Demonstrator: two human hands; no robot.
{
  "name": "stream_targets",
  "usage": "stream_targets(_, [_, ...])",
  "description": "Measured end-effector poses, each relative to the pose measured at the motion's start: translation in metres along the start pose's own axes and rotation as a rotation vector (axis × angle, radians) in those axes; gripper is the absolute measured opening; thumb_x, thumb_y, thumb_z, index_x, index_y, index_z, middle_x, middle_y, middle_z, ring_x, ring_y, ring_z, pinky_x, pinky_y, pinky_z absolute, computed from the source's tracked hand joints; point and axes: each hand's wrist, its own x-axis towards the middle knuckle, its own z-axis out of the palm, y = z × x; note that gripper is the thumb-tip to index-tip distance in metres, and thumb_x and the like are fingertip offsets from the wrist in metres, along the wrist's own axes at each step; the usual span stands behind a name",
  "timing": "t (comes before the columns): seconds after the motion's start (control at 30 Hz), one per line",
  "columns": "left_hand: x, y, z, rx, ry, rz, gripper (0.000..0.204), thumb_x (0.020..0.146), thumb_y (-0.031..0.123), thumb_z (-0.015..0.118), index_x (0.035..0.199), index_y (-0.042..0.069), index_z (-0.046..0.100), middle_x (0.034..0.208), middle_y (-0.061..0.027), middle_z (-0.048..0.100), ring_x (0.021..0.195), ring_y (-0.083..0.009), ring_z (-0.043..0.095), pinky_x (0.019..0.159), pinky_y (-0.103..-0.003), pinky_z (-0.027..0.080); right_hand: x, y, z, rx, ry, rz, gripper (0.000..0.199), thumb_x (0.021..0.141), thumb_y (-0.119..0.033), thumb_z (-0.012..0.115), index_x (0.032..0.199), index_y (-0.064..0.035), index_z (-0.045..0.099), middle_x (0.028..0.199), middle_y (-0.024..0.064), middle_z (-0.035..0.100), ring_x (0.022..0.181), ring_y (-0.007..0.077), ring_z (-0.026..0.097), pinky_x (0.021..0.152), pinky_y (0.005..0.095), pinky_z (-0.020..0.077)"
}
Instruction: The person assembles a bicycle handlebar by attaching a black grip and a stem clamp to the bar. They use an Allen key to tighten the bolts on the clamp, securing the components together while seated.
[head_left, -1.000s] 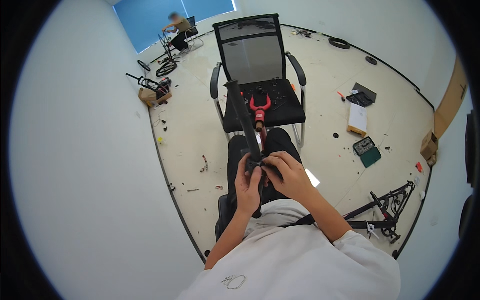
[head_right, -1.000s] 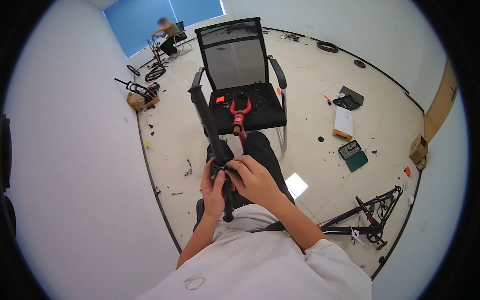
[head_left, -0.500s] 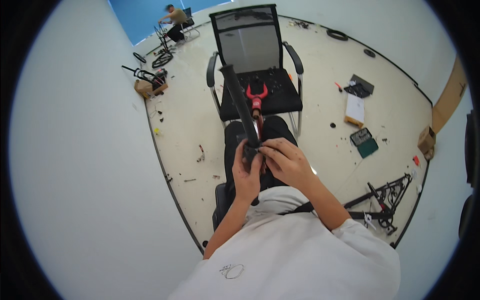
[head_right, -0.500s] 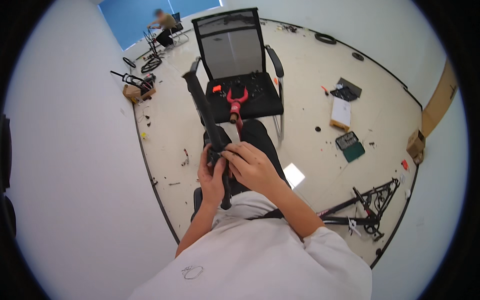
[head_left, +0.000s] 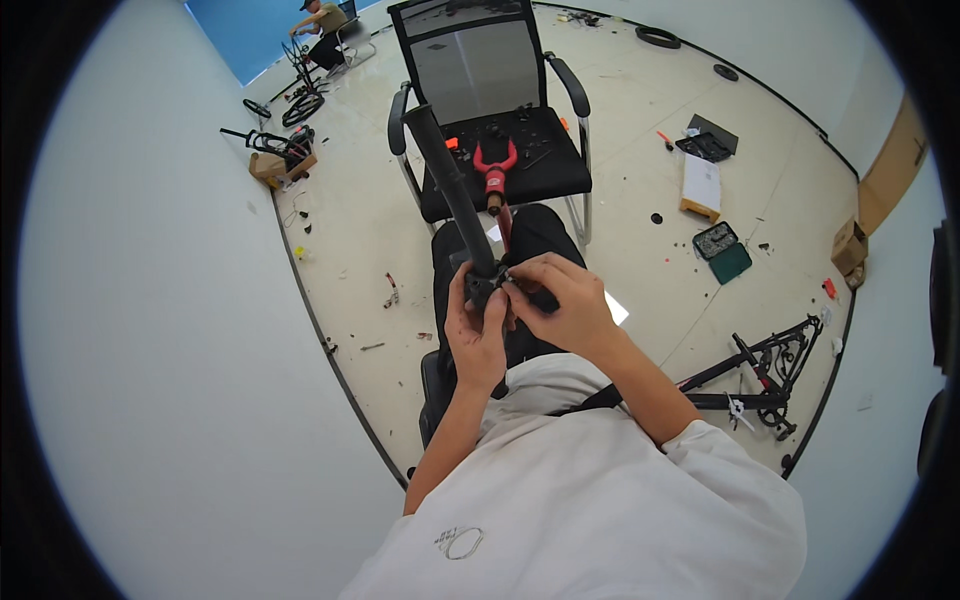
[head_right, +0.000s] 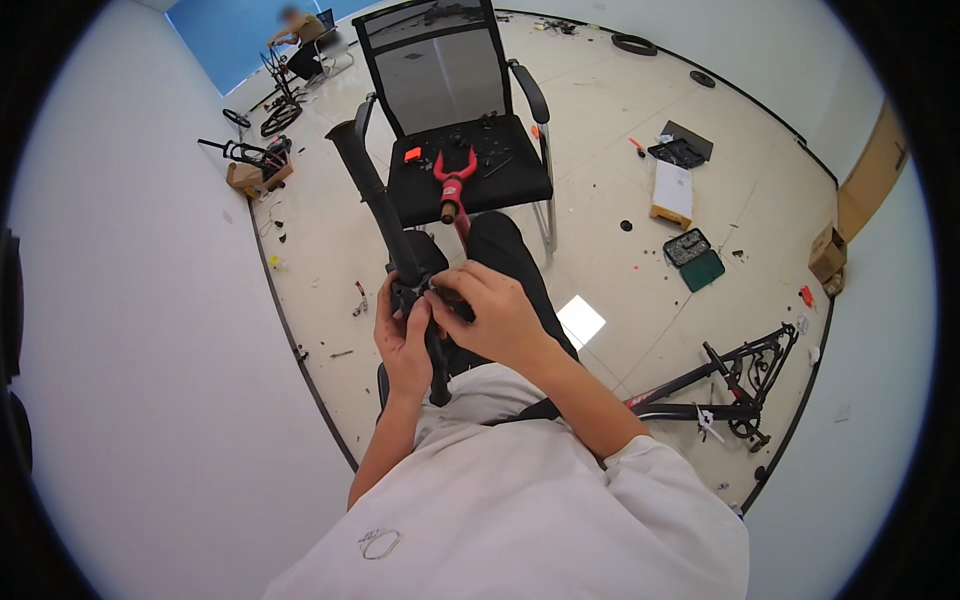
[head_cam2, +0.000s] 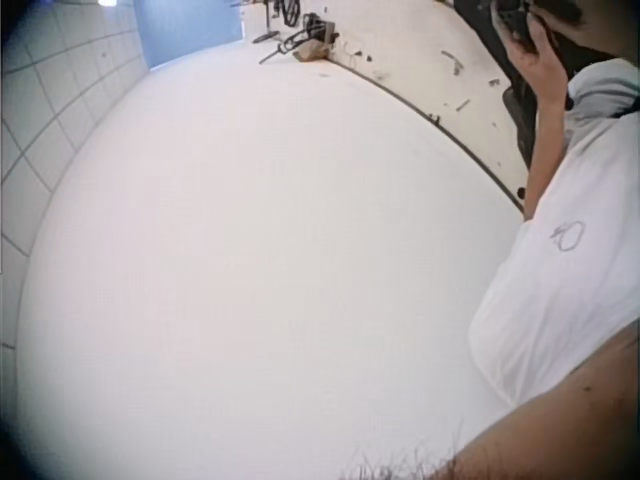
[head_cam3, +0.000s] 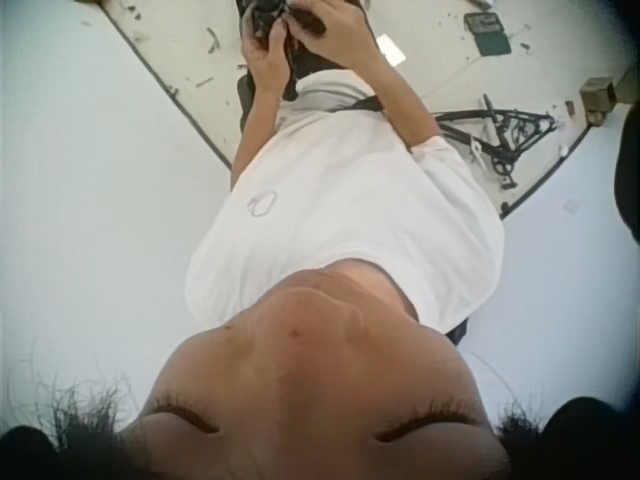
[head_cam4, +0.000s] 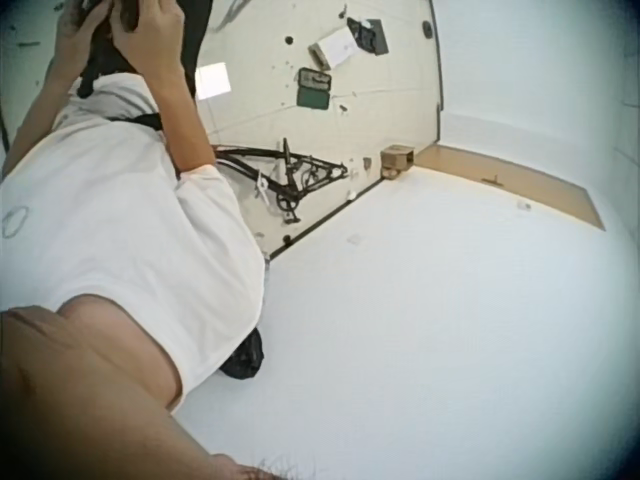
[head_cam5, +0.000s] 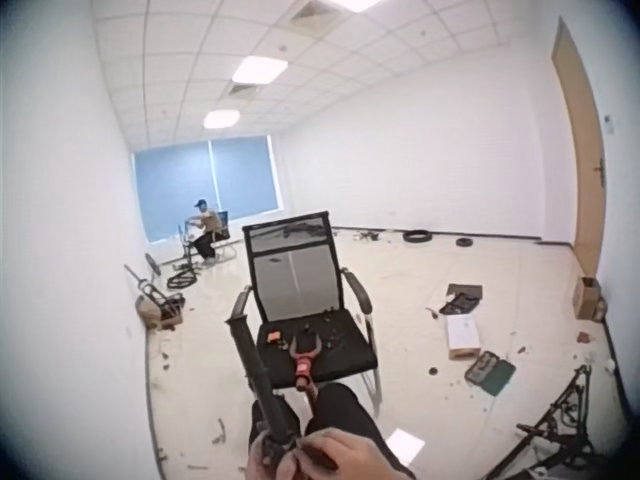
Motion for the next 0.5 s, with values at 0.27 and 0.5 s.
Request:
stream_targets(0.27, [-0.002,-0.002,0.001,0.016,0.011,0.024,0.046,0.096,0.007,0.057,0.137,-0.001,0.040,0.085,-0.0020,0.061,0.067,-0.0049,0.053,0.058,-0.019,0.044,0.008,-0.006,-0.008,-0.254,-0.080,-0.323,0.026,0.068,0.003,0.072,0.093,0.0022,0.067,0.096,0.0105,0.064,0.083,0.0238,0.066,0.067,0.0306,0.0558])
stream_targets(0.5, [0.003,0.003,0.000,-0.062,0.014,-0.054,0.048,0.095,0.008,0.058,0.138,0.000,0.039,0.083,-0.0062,0.063,0.066,-0.0080,0.057,0.058,-0.021,0.046,0.013,-0.016,-0.018,-0.143,-0.010,-0.225,0.023,0.071,0.005,0.071,0.093,0.0000,0.068,0.095,0.0098,0.065,0.077,0.0236,0.066,0.066,0.0302,0.0560])
